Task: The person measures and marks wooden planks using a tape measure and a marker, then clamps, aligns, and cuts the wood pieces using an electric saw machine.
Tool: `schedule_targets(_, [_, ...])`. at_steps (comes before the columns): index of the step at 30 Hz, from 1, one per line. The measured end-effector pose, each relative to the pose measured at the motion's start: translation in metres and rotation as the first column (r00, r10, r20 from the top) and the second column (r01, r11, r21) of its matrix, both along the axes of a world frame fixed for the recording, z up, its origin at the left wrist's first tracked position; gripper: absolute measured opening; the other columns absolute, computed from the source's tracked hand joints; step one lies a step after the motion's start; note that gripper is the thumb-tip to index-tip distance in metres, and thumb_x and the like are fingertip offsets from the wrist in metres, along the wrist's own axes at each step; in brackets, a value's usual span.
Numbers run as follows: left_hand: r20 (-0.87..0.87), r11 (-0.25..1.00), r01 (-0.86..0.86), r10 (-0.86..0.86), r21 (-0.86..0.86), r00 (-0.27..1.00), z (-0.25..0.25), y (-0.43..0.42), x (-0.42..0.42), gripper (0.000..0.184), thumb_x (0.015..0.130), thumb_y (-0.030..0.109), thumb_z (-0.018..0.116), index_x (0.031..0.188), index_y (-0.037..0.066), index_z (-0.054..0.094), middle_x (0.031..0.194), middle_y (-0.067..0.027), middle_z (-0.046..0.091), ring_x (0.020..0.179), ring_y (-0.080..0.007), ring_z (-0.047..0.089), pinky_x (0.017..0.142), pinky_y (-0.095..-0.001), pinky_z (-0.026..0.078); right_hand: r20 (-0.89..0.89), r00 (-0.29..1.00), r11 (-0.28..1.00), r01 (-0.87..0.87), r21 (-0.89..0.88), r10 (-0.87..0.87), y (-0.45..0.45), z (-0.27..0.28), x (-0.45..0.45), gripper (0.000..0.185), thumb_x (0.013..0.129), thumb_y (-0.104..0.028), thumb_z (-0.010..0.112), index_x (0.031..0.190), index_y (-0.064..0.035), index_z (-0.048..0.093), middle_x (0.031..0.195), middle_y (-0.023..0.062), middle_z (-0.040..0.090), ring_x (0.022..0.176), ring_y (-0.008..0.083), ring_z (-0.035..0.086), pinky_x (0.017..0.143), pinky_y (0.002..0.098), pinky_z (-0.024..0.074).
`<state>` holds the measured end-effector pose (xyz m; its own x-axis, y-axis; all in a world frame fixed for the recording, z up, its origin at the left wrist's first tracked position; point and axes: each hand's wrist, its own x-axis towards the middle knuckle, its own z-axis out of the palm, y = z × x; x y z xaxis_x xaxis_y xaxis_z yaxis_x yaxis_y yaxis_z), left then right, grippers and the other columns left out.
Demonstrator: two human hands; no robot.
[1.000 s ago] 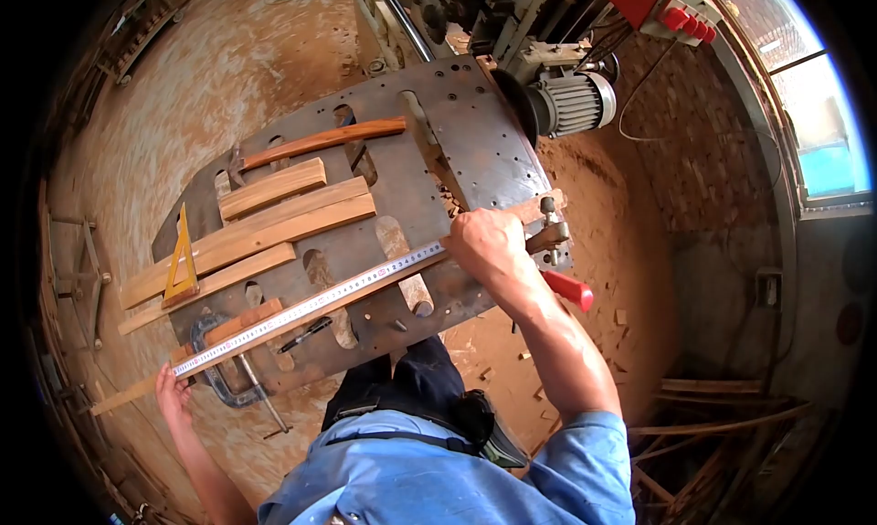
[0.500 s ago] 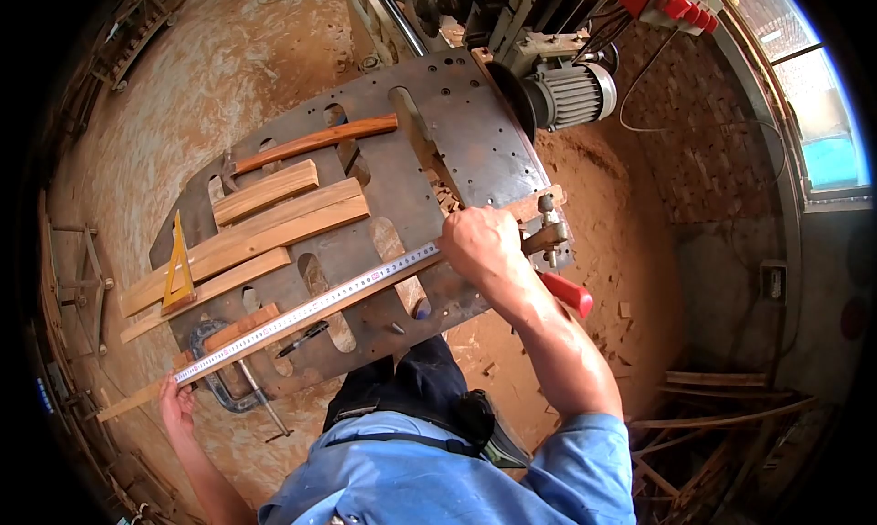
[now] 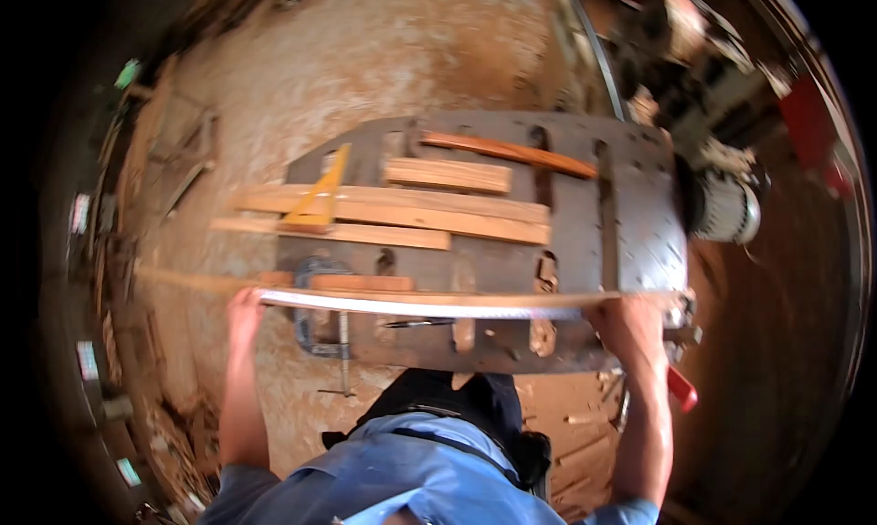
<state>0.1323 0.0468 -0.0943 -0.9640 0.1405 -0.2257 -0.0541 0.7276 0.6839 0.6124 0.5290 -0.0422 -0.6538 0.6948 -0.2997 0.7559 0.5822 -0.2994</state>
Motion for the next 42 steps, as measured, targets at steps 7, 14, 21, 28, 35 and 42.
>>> schedule_targets(7, [-0.037, 0.933, -0.047, 0.065, 0.358, 0.997, 0.032, 0.013, 0.034, 0.025, 0.101, 0.018, 0.063, 0.122, 0.004, 0.066, 0.079, 0.0041, 0.060, 0.065, -0.0045, 0.052, 0.056, -0.0211, 0.044, -0.194, 0.981, 0.825, -0.132, -0.549, 0.028, -0.085, 0.027, -0.080, 0.021, 0.088, -0.024, 0.074, 0.086, -0.0034, 0.076, 0.072, 0.0131, 0.070, 0.066, 0.0222, 0.068, 0.064, 0.0350, 0.0531])
schedule_targets(14, [-0.008, 0.900, -0.265, 0.285, 0.346, 0.958, 0.070, 0.025, 0.060, 0.060, 0.101, 0.023, 0.066, 0.153, 0.005, 0.042, 0.089, -0.0010, 0.058, 0.066, -0.0060, 0.052, 0.056, -0.0222, 0.047, -0.290, 0.941, 0.762, -0.317, -0.565, 0.176, -0.132, 0.015, -0.144, 0.026, 0.092, -0.029, 0.072, 0.087, -0.0032, 0.076, 0.071, 0.0137, 0.069, 0.065, 0.0255, 0.067, 0.063, 0.0372, 0.0531])
schedule_targets(21, [-0.066, 0.883, -0.251, 0.300, 0.396, 0.952, 0.048, -0.010, 0.036, 0.041, 0.102, 0.019, 0.062, 0.140, 0.004, 0.056, 0.091, -0.0026, 0.065, 0.071, -0.0079, 0.061, 0.062, -0.0236, 0.051, -0.332, 0.927, 0.773, -0.339, -0.535, 0.177, -0.145, 0.011, -0.157, 0.026, 0.093, -0.025, 0.073, 0.090, 0.0008, 0.074, 0.074, 0.0138, 0.070, 0.067, 0.0236, 0.068, 0.065, 0.0368, 0.0536])
schedule_targets(28, [0.284, 0.739, 0.105, -0.381, 0.666, 0.880, 0.066, 0.077, 0.108, 0.027, 0.103, 0.023, 0.062, 0.121, 0.004, 0.061, 0.106, -0.0087, 0.069, 0.087, -0.0143, 0.068, 0.077, -0.0295, 0.057, -0.365, 0.924, 0.865, -0.271, -0.422, 0.112, -0.175, 0.016, -0.206, 0.033, 0.106, -0.028, 0.050, 0.118, 0.0004, 0.063, 0.080, 0.0211, 0.068, 0.079, 0.0375, 0.069, 0.074, 0.0418, 0.0544])
schedule_targets(35, [0.557, 0.553, -0.116, -0.763, 0.825, 0.327, 0.073, 0.139, 0.127, 0.061, 0.107, 0.047, 0.047, 0.155, 0.012, 0.036, 0.143, -0.0086, 0.049, 0.126, -0.0169, 0.052, 0.097, -0.0354, 0.053, -0.769, 0.627, 0.852, -0.465, -0.240, 0.126, -0.197, 0.047, -0.256, 0.032, 0.099, -0.018, 0.056, 0.125, 0.0014, 0.059, 0.103, 0.0243, 0.067, 0.095, 0.0405, 0.065, 0.082, 0.0443, 0.0534])
schedule_targets(42, [0.158, 0.829, 0.544, -0.525, -0.126, 0.836, 0.083, 0.125, -0.020, 0.061, 0.087, 0.034, 0.076, 0.138, 0.007, 0.056, 0.134, -0.0168, 0.061, 0.123, -0.0291, 0.060, 0.100, -0.0401, 0.051, -0.497, 0.788, 0.905, -0.426, -0.012, 0.365, -0.165, 0.024, -0.219, 0.050, 0.081, -0.022, 0.080, 0.123, -0.0013, 0.062, 0.120, 0.0177, 0.065, 0.113, 0.0367, 0.058, 0.099, 0.0504, 0.0461])
